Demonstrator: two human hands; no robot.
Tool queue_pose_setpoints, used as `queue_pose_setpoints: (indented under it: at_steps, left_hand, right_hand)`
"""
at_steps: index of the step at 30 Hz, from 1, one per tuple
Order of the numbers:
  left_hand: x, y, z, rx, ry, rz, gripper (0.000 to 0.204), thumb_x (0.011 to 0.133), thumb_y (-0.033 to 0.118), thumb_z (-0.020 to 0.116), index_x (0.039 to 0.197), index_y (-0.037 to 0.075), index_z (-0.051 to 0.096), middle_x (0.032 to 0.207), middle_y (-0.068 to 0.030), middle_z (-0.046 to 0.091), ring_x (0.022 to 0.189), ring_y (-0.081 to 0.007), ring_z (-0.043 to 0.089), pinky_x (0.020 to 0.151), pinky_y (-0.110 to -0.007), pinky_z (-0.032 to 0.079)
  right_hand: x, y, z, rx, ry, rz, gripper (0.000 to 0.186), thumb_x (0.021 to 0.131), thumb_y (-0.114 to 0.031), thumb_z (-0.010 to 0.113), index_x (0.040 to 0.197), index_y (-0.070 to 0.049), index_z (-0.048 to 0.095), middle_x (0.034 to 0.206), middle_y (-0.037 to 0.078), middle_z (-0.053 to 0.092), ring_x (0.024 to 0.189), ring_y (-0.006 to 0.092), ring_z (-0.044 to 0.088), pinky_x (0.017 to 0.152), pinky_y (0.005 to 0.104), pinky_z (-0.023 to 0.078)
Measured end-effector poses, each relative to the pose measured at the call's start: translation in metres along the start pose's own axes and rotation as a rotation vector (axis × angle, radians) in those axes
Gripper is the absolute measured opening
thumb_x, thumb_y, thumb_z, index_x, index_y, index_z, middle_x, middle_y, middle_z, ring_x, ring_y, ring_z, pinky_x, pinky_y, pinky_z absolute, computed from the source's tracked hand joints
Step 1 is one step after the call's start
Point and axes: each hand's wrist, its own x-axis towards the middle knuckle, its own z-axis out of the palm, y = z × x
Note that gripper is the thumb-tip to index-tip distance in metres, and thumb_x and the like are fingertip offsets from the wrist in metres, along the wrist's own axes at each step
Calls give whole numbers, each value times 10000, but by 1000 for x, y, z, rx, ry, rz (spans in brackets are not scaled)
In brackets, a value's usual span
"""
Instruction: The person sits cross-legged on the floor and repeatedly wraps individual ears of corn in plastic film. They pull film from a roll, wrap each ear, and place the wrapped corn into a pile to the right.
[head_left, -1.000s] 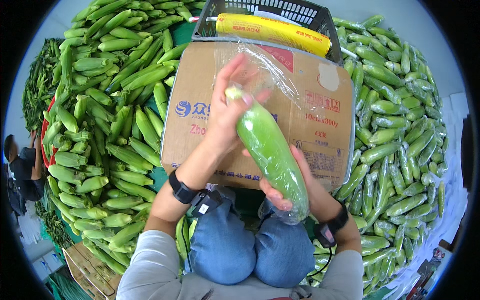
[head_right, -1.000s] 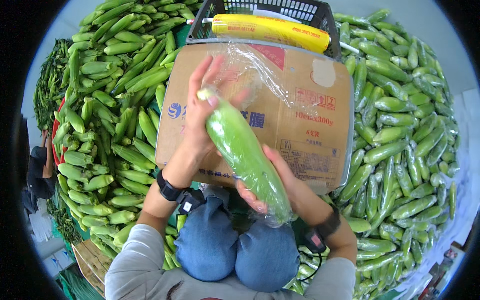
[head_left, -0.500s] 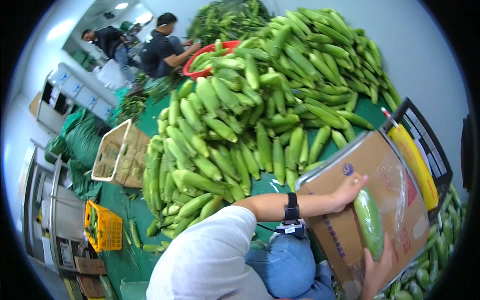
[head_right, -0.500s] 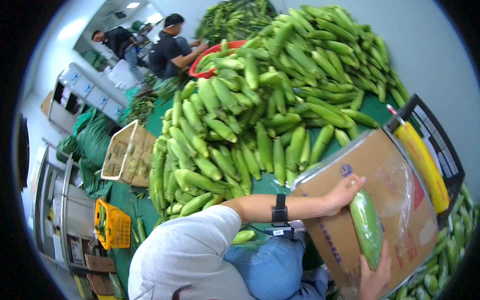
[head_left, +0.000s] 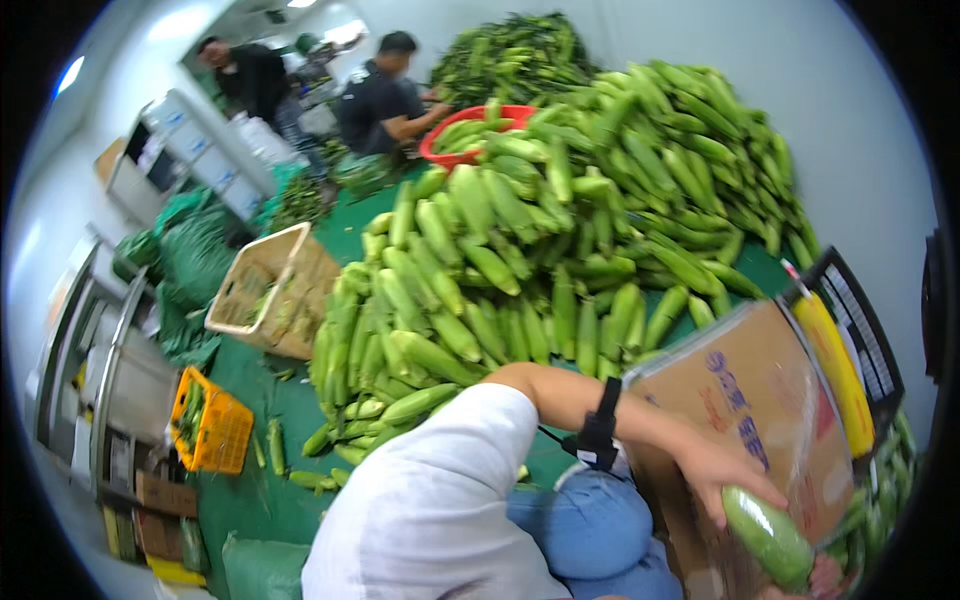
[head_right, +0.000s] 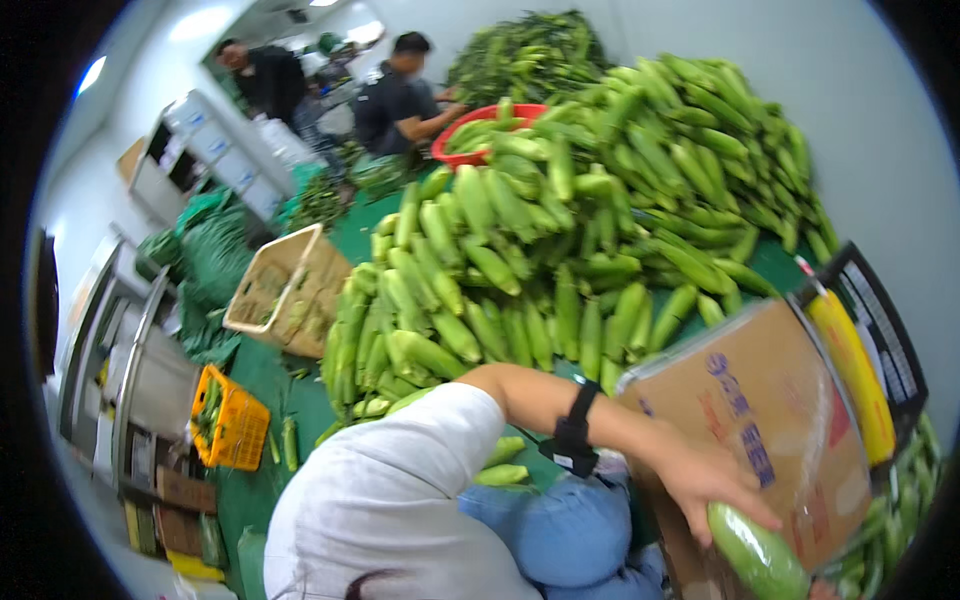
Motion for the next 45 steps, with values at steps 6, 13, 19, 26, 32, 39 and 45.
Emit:
queue_pose_setpoints:
  at_steps: [6, 13, 19, 26, 32, 39, 45]
  left_hand:
    - [43, -18, 21, -639, -320, -126, 860, 901, 394, 687, 1531, 29, 228, 1516, -158, 369, 1383, -244, 359, 1136, -399, 302]
    - [-21, -52, 26, 519, -180, -645, 695, 815, 189, 730, 1433, 55, 441, 1521, -239, 336, 1358, -449, 373, 1107, -496, 330]
    - [-56, -81, 37, 720, -175, -478, 564, 883, 177, 612, 1420, 76, 475, 1528, -217, 328, 1409, -394, 316, 1165, -500, 235]
    - [-49, -76, 40, 740, -96, -425, 505, 902, 208, 597, 1391, 111, 513, 1497, -208, 380, 1386, -376, 362, 1158, -488, 258]
    - [-54, -77, 43, 691, 6, -460, 449, 894, 197, 616, 1333, 114, 570, 1472, -212, 413, 1357, -398, 394, 1121, -503, 302]
    - [-67, -77, 39, 876, 147, -287, 393, 831, 187, 685, 1220, 153, 638, 1353, -187, 517, 1214, -372, 514, 1038, -494, 377]
    - [-62, -97, -5, 788, 290, -588, 536, 853, 225, 693, 1358, 140, 536, 1282, -160, 556, 1145, -339, 547, 952, -454, 439]
  right_hand:
    - [-63, 37, 82, 828, 89, 160, 538, 864, -185, 637, 1341, -47, 429, 1230, 113, 565, 1114, 274, 571, 965, 403, 499]
    - [-152, 12, 37, 407, 967, 56, 519, 863, -225, 667, 1256, -13, 402, 1075, 201, 598, 998, 345, 634, 834, 525, 552]
    - [-245, -21, -30, 306, 1454, 97, 478, 932, -370, 606, 1235, -23, 477, 1069, 154, 615, 946, 315, 641, 802, 507, 551]
    - [-299, -221, -232, -197, 1549, -213, 675, 918, -414, 639, 1410, -24, 391, 1157, 191, 599, 1066, 323, 607, 887, 494, 521]
    - [-261, -210, -230, -1500, 1526, -334, 388, 1009, -289, 488, 1210, 33, 567, 1065, 216, 629, 1002, 338, 595, 944, 415, 447]
    - [-159, 23, -1, -1375, 161, 43, 366, 866, -207, 677, 1200, -65, 626, 1236, 149, 567, 1145, 360, 511, 976, 444, 421]
    - [-52, 63, 17, -1308, 133, 140, 410, 857, -156, 687, 1257, -99, 616, 1118, 137, 588, 1012, 337, 535, 881, 425, 445]
